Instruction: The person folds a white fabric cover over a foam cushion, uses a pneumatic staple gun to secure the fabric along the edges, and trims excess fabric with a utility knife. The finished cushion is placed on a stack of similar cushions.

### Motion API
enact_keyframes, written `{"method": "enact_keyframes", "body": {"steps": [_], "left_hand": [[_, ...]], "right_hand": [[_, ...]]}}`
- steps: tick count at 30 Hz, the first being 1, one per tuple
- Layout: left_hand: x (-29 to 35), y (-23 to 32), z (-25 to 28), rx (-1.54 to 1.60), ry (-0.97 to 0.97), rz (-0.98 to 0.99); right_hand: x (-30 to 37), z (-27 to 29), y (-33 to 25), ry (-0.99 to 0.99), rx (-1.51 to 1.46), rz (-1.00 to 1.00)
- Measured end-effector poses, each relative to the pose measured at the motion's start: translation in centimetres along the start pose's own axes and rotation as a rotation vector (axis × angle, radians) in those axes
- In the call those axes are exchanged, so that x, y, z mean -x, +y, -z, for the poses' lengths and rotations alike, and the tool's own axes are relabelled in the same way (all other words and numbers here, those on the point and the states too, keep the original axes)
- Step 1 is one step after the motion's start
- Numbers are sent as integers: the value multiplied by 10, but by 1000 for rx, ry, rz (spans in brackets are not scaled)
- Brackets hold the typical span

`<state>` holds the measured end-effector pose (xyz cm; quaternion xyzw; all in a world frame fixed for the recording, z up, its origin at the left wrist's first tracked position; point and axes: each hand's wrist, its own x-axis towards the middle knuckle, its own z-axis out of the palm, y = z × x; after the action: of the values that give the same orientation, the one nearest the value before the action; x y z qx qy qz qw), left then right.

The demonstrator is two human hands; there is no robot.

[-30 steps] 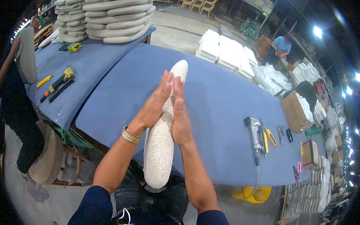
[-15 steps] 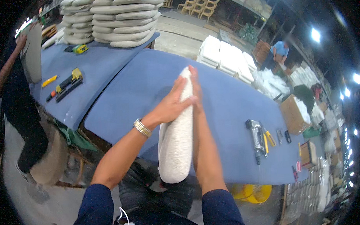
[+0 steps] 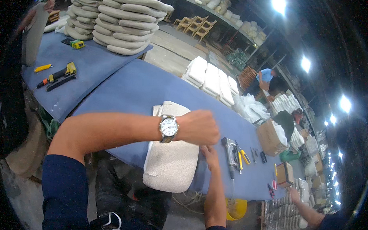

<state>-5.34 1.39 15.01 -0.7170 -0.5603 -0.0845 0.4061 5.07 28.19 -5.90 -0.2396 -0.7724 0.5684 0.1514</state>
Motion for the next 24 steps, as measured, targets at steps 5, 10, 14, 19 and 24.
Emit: {"method": "enact_keyframes", "body": {"steps": [5,10,14,19,24], "left_hand": [[11,8,-16,41,-69,-58],[15,-4,-33,21,-100,-72],[31,-31,-90,217,-239,156],[110,-24,-170,322,-634,798],[94,-9,-164,478,-634,806]], "right_hand": [[24,-37,18,383,328,312],[21,-37,25,471,379,341],[25,-39,25,468,348,284],[17,-63,9,506,227,375],[26,-42,9,540,256,298]]}}
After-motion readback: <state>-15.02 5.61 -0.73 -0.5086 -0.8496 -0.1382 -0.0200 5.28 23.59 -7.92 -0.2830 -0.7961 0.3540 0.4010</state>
